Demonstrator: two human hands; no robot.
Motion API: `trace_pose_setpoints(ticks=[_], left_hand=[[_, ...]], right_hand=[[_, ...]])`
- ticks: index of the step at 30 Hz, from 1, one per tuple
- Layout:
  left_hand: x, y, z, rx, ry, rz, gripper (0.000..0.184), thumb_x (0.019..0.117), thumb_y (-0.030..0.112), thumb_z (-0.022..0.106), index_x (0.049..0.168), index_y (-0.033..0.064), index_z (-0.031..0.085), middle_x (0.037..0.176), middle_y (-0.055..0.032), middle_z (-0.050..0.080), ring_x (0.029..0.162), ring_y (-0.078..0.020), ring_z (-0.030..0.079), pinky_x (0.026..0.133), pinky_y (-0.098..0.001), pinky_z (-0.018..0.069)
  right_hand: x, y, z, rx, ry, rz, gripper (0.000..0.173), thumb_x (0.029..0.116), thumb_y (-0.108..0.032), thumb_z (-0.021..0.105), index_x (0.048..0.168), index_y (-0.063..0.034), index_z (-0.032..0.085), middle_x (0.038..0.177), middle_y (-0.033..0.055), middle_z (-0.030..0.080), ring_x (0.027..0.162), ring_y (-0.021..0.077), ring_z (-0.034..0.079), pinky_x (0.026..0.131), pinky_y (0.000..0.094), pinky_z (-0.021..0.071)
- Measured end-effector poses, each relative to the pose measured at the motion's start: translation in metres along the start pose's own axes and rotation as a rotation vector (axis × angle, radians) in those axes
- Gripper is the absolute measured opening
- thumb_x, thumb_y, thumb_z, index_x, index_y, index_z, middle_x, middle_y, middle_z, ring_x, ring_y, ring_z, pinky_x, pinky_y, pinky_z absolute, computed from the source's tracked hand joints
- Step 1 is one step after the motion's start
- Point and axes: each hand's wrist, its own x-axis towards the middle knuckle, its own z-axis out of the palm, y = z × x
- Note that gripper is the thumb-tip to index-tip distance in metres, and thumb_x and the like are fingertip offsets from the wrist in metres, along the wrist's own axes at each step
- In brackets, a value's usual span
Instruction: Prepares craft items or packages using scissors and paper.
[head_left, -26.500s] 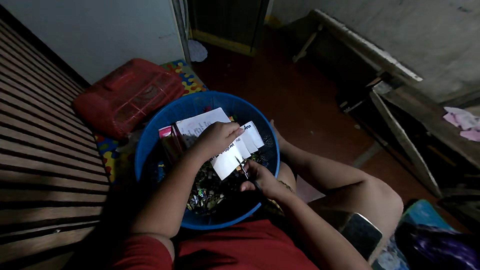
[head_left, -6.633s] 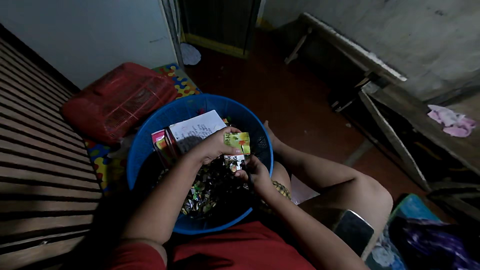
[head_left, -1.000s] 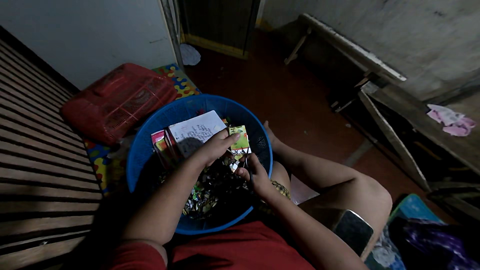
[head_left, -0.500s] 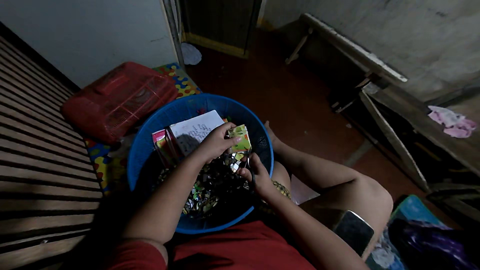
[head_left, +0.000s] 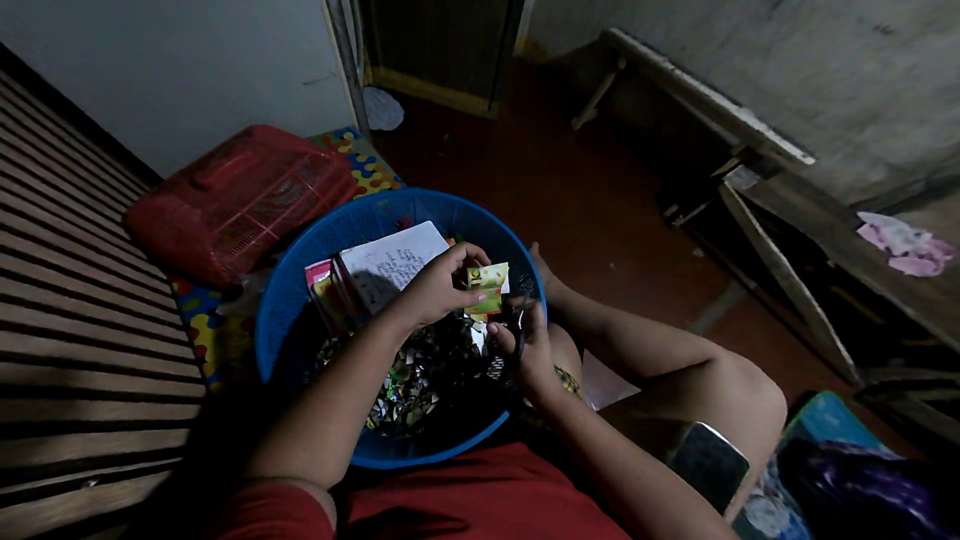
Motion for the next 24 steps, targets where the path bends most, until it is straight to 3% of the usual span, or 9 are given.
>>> trace_pose_setpoints(ticks=[2, 6, 9, 14, 19, 24], left_hand=[[0.0002, -0.0013, 0.0005, -0.022, -0.057, -0.015, 0.05, 0.0825, -0.014, 0.072, 0.125, 0.0059, 0.055, 0.11, -0.0098, 0.065, 0.094, -0.0177, 0.068, 0.081, -0.0347, 0.0595], [0.0005, -0.0043, 0.0025, -0.045, -0.191, -0.051, 0.043, 0.0858, -0.01, 0.069, 0.124, 0.005, 0.055, 0.111, -0.0088, 0.066, 0.095, -0.0149, 0.067, 0.084, -0.0325, 0.059], [-0.0005, -0.0041, 0.0018, -0.079, -0.221, -0.071, 0.04, 0.0875, -0.005, 0.07, 0.124, 0.004, 0.056, 0.11, -0.0085, 0.066, 0.095, -0.0129, 0.067, 0.085, -0.031, 0.058], [-0.002, -0.0038, -0.004, -0.091, -0.222, -0.067, 0.034, 0.0933, 0.022, 0.066, 0.123, 0.0071, 0.06, 0.111, -0.0033, 0.062, 0.091, -0.0095, 0.063, 0.08, -0.0273, 0.0566], [-0.0011, -0.0011, -0.0011, -0.095, -0.086, -0.068, 0.017, 0.0976, 0.004, 0.063, 0.115, 0.0034, 0.064, 0.102, -0.0057, 0.066, 0.083, -0.0107, 0.064, 0.073, -0.0266, 0.0563], [-0.0008, 0.0009, 0.0019, -0.062, 0.055, -0.05, 0.021, 0.0928, -0.001, 0.07, 0.113, 0.0037, 0.065, 0.103, -0.0092, 0.067, 0.085, -0.0149, 0.066, 0.075, -0.0303, 0.0576]], right_hand=[[0.0015, 0.0014, -0.0003, 0.077, 0.053, -0.022, 0.048, 0.0847, -0.003, 0.075, 0.122, 0.0028, 0.046, 0.103, 0.007, 0.065, 0.088, 0.009, 0.067, 0.078, 0.0263, 0.0593], [0.0007, 0.0029, -0.002, 0.123, 0.087, -0.015, 0.04, 0.0844, -0.001, 0.073, 0.114, -0.0021, 0.046, 0.093, 0.0015, 0.064, 0.076, 0.0052, 0.064, 0.068, 0.0229, 0.0569], [0.0001, 0.0036, -0.0015, 0.119, 0.12, -0.022, 0.039, 0.084, 0.001, 0.073, 0.114, -0.0023, 0.047, 0.093, 0.002, 0.066, 0.076, 0.0053, 0.065, 0.068, 0.0226, 0.0576], [0.0007, 0.0048, -0.0006, 0.123, 0.153, -0.046, 0.039, 0.084, 0.002, 0.071, 0.113, -0.0033, 0.046, 0.087, -0.0004, 0.065, 0.07, 0.0028, 0.063, 0.063, 0.0197, 0.055], [0.0005, 0.0037, -0.0001, 0.14, 0.148, -0.033, 0.038, 0.0845, 0.001, 0.071, 0.114, -0.0025, 0.046, 0.088, 0.0008, 0.065, 0.072, 0.0046, 0.064, 0.065, 0.0218, 0.0568], [0.0, 0.0035, -0.0002, 0.161, 0.093, -0.03, 0.039, 0.0847, 0.001, 0.073, 0.114, -0.0028, 0.047, 0.09, 0.0006, 0.065, 0.076, 0.006, 0.066, 0.07, 0.024, 0.0588]])
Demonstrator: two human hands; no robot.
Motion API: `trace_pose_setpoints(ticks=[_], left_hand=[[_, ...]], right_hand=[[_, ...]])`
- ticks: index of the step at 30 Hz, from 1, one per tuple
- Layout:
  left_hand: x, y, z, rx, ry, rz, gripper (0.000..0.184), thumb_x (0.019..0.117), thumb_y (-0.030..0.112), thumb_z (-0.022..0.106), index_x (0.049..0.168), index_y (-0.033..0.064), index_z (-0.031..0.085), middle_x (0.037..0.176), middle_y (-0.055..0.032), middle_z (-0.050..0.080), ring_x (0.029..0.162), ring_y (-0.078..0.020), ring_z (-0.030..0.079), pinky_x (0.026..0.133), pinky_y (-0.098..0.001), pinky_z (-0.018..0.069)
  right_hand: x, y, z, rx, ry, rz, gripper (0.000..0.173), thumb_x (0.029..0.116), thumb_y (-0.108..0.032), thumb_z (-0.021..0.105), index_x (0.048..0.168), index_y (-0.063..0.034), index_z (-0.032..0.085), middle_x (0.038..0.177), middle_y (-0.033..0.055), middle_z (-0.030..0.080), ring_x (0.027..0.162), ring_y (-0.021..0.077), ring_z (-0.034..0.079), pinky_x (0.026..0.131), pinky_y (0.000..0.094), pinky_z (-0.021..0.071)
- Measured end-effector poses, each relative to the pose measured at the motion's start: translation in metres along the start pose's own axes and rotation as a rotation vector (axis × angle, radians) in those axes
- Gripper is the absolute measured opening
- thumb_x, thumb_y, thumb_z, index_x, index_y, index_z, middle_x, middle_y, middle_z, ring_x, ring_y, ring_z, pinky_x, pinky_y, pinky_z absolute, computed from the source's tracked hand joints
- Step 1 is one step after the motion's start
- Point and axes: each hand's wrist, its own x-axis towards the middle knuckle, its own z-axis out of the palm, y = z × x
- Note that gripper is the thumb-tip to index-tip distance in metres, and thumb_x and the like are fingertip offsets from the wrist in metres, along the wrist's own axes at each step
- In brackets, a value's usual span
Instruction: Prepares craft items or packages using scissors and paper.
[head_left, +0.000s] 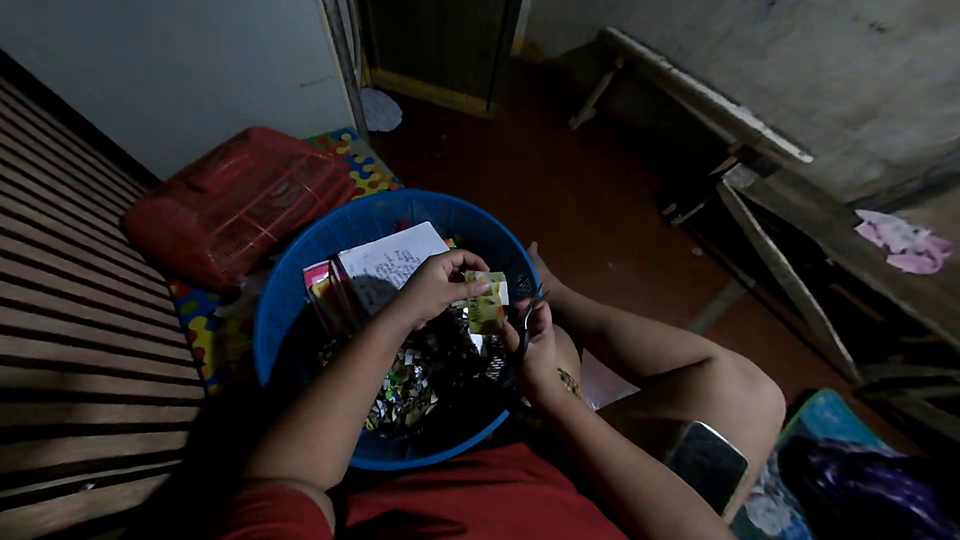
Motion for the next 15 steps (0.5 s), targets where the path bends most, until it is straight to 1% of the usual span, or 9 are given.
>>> trace_pose_setpoints(ticks=[1, 3, 7, 10, 13, 15], left_hand=[[0.0, 0.0002, 0.0005, 0.004, 0.012, 0.007, 0.023, 0.0914, -0.003, 0.071, 0.113, 0.0038, 0.065, 0.103, -0.0093, 0.067, 0.085, -0.0153, 0.066, 0.075, -0.0305, 0.058], [-0.0001, 0.0016, 0.0014, 0.015, 0.014, 0.007, 0.027, 0.089, -0.005, 0.072, 0.113, 0.0035, 0.065, 0.105, -0.0092, 0.067, 0.086, -0.0156, 0.067, 0.075, -0.0308, 0.0588], [0.0005, 0.002, 0.0043, 0.058, -0.051, -0.013, 0.037, 0.084, -0.01, 0.075, 0.116, 0.0026, 0.064, 0.108, -0.0102, 0.068, 0.089, -0.0159, 0.069, 0.077, -0.032, 0.0597], [0.0011, -0.0014, 0.0063, 0.046, -0.116, -0.009, 0.04, 0.0835, -0.011, 0.075, 0.119, 0.0022, 0.063, 0.109, -0.0106, 0.069, 0.09, -0.0157, 0.07, 0.08, -0.0318, 0.0606], [0.0012, -0.0014, 0.0076, 0.059, -0.13, -0.012, 0.041, 0.0833, -0.011, 0.074, 0.12, 0.0029, 0.064, 0.111, -0.0101, 0.068, 0.09, -0.0155, 0.069, 0.079, -0.031, 0.0601], [0.0005, -0.0003, 0.0079, 0.074, -0.134, -0.019, 0.039, 0.0827, -0.01, 0.075, 0.117, 0.0046, 0.066, 0.117, -0.0094, 0.065, 0.091, -0.015, 0.068, 0.079, -0.0308, 0.0601]], right_hand=[[0.0, 0.0008, -0.0007, 0.007, -0.009, -0.004, 0.04, 0.0848, 0.001, 0.074, 0.115, -0.0025, 0.047, 0.091, 0.0012, 0.065, 0.078, 0.0071, 0.066, 0.071, 0.0253, 0.0595], [0.0002, 0.0009, -0.0005, 0.005, -0.009, -0.022, 0.041, 0.0853, 0.001, 0.072, 0.116, -0.0017, 0.045, 0.093, 0.0023, 0.065, 0.081, 0.0077, 0.066, 0.074, 0.0246, 0.0585], [0.0002, 0.0, -0.0001, 0.01, 0.009, -0.047, 0.043, 0.0843, 0.0, 0.074, 0.116, -0.0021, 0.045, 0.096, 0.0028, 0.067, 0.085, 0.008, 0.067, 0.077, 0.0257, 0.059], [-0.0004, -0.001, 0.0005, 0.006, 0.017, -0.043, 0.042, 0.085, 0.0, 0.072, 0.117, -0.0027, 0.045, 0.097, 0.0025, 0.067, 0.084, 0.0073, 0.067, 0.075, 0.0246, 0.0588], [0.0002, 0.0, -0.0002, 0.018, 0.006, -0.036, 0.042, 0.0847, 0.001, 0.072, 0.116, -0.003, 0.044, 0.096, 0.0026, 0.066, 0.083, 0.0074, 0.067, 0.075, 0.0246, 0.0584], [0.0007, 0.0012, -0.0013, 0.012, -0.013, -0.042, 0.04, 0.0849, 0.002, 0.073, 0.114, -0.0035, 0.045, 0.092, 0.001, 0.065, 0.08, 0.0059, 0.065, 0.072, 0.023, 0.0573]])
